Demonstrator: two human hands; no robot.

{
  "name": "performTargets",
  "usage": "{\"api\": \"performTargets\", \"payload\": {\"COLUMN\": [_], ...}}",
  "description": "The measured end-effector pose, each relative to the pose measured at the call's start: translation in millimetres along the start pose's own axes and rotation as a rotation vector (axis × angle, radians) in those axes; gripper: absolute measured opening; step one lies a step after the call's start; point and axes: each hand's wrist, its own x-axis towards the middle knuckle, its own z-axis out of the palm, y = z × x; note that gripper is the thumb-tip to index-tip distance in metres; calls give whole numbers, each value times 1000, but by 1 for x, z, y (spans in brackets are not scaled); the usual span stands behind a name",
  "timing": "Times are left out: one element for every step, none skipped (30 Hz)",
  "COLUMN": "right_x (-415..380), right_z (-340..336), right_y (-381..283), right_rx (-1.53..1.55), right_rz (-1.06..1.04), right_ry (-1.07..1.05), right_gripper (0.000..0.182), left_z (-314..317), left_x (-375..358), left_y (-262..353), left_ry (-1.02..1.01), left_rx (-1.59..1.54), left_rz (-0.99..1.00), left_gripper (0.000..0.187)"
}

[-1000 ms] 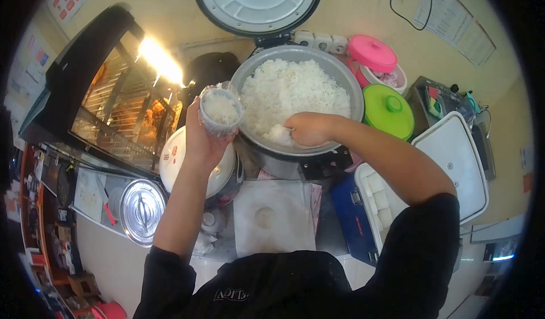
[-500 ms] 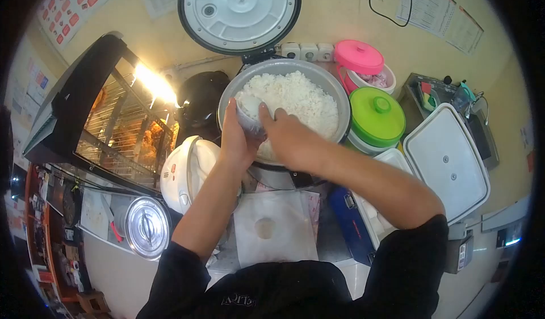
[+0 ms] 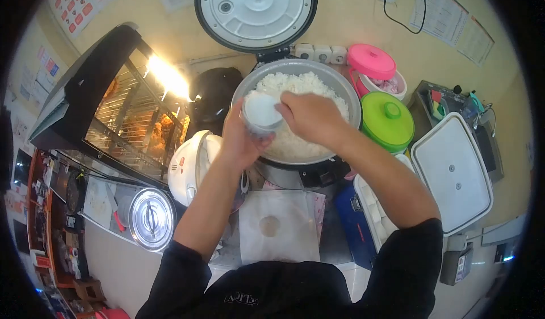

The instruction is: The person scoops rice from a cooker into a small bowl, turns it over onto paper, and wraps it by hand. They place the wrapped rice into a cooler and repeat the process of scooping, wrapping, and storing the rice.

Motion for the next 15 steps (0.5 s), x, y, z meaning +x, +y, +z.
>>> {"api": "performTargets", "payload": {"right_x": [7,13,14,18,21,23,23,20,20,20,17,13,11,8,3], "right_z": [-9,-18,-26,-20,-6,11,38,53,64,70,66,56,49,47,43], "right_y": [-2,-4,-4,4,16,27,37,34,24,16,14,5,2,10,26], "right_rx": [-8,-14,58,26,-5,-38,-42,-72,-106,-139,-168,-196,-230,-155,-84], "right_rz": [-32,-62,-27,14,55,97,71,33,-10,-53,-76,-106,-131,-152,-171], "right_ry": [16,33,22,1,-20,-35,-73,-157,-238,-321,-390,-466,-536,-511,-486], "right_gripper": [26,27,26,25,23,22,21,21,21,22,21,21,21,21,21], "left_z": [-4,-10,-15,-21,-38,-53,-59,-64,-65,-66,-67,-71,-71,-68,-64], "left_x": [-4,-11,-18,-23,-23,-21,-25,-30,-33,-35,-39,-46,-50,-52,-53], "left_y": [3,11,22,32,39,45,50,53,56,56,56,55,54,52,49], "left_ry": [30,60,86,177,161,139,140,141,139,139,143,157,170,179,186], "left_rx": [8,19,32,-12,-23,-31,-11,9,28,31,31,26,23,18,11], "left_rz": [51,102,154,142,174,208,225,243,266,257,246,238,228,221,213], "left_gripper": [54,54,54,53,52,52,52,52,52,52,53,53,53,53,53]}}
